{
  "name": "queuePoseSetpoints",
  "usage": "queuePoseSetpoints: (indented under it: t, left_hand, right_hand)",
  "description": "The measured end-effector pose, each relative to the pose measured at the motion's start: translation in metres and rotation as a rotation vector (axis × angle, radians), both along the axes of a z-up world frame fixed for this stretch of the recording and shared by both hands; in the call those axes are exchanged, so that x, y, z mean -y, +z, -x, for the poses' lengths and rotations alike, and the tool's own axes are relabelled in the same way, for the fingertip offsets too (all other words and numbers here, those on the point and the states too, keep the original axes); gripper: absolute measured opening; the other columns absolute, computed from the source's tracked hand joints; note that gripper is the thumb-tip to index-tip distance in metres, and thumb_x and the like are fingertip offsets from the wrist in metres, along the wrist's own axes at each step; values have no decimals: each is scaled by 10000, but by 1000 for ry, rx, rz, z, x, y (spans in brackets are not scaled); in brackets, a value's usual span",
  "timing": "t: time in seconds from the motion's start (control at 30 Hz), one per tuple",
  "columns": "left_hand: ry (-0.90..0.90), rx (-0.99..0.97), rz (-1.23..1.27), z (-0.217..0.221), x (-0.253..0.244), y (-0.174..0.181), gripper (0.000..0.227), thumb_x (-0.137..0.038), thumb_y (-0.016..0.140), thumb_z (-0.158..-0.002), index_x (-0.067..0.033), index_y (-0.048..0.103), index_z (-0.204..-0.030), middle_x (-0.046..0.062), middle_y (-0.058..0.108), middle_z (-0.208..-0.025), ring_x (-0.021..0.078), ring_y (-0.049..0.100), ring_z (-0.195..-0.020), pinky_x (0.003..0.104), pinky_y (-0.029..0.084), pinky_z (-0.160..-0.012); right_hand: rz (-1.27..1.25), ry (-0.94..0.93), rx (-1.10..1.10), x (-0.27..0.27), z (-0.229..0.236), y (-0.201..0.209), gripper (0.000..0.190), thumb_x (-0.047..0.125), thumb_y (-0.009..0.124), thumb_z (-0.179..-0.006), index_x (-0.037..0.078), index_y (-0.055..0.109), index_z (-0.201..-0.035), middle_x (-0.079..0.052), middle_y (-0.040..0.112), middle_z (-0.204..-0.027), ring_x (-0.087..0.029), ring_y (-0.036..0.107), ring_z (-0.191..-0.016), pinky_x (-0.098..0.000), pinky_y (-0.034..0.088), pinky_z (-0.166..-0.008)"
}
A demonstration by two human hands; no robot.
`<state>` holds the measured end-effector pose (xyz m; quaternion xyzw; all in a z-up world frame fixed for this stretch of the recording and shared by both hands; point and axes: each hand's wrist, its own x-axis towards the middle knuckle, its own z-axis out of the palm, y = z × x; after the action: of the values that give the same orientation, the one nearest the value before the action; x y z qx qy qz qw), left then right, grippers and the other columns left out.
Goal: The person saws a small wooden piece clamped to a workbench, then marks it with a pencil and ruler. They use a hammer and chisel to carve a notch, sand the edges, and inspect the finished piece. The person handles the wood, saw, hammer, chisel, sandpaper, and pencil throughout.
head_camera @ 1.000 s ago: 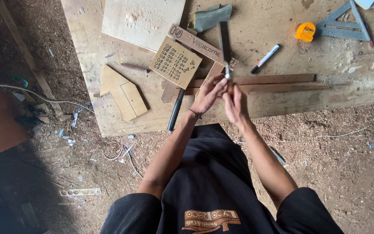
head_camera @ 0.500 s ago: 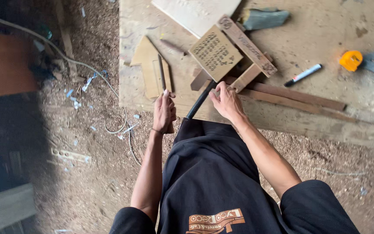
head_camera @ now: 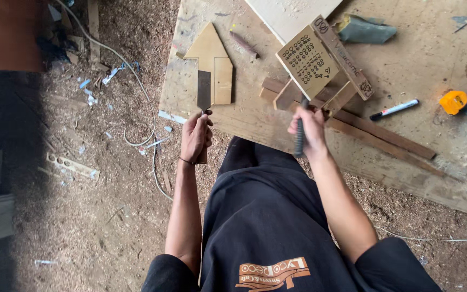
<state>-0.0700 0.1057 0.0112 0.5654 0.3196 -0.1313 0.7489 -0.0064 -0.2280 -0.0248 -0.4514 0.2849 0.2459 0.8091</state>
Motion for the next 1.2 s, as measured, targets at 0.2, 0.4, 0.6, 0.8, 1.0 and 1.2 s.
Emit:
queuePoseSetpoints:
  t: [0.2, 0.4, 0.6, 0.8, 1.0, 1.2]
  left_hand:
    - [-176, 15, -189, -23, 4, 3, 414, -150, 689, -939, 28, 652, -1310, 54, 683, -841, 68, 561, -526, 242, 483, -457]
    - [-241, 7, -168, -49, 6, 5, 409, -205, 632, -966, 40, 644, -1294, 105, 773, -982, 85, 573, -493, 255, 488, -453]
    - [-368, -15, -147, -61, 13, 4, 406, -219, 632, -975, 46, 664, -1282, 110, 769, -973, 100, 608, -516, 264, 516, -474]
    - [-575, 47, -68, -69, 58, -1, 418, -115, 714, -896, 39, 634, -1277, 83, 769, -1009, 85, 646, -588, 252, 553, -516]
    - [-822, 160, 3, -77, 92, -1, 397, -46, 656, -872, 68, 646, -1251, 94, 786, -1048, 78, 659, -633, 253, 590, -553]
    - [-818, 108, 11, -80, 87, 5, 393, -76, 646, -875, 82, 674, -1234, 116, 791, -1020, 90, 659, -603, 264, 577, -530]
  right_hand:
    - [128, 159, -137, 38, 13, 41, 465, 23, 628, -830, -57, 437, -1247, -90, 524, -713, -135, 504, -494, -264, 408, -417]
    - [638, 442, -76, 40, 29, 81, 749, 117, 686, -813, -6, 349, -1471, -142, 627, -823, -179, 609, -557, -327, 534, -501]
    - [936, 586, -176, 58, 42, 99, 755, 165, 713, -794, 83, 403, -1478, -138, 720, -978, -248, 667, -602, -401, 553, -531]
    - [1282, 592, -124, 57, 59, 108, 692, 181, 747, -834, 138, 487, -1473, -199, 749, -940, -337, 714, -873, -463, 547, -818]
    - [1424, 549, -196, 57, 72, 123, 740, 166, 774, -814, 123, 446, -1476, -203, 685, -1087, -381, 669, -996, -506, 530, -846]
    - [1499, 383, -143, 58, 90, 139, 679, 98, 776, -798, 92, 529, -1430, -124, 695, -978, -278, 698, -903, -468, 534, -868]
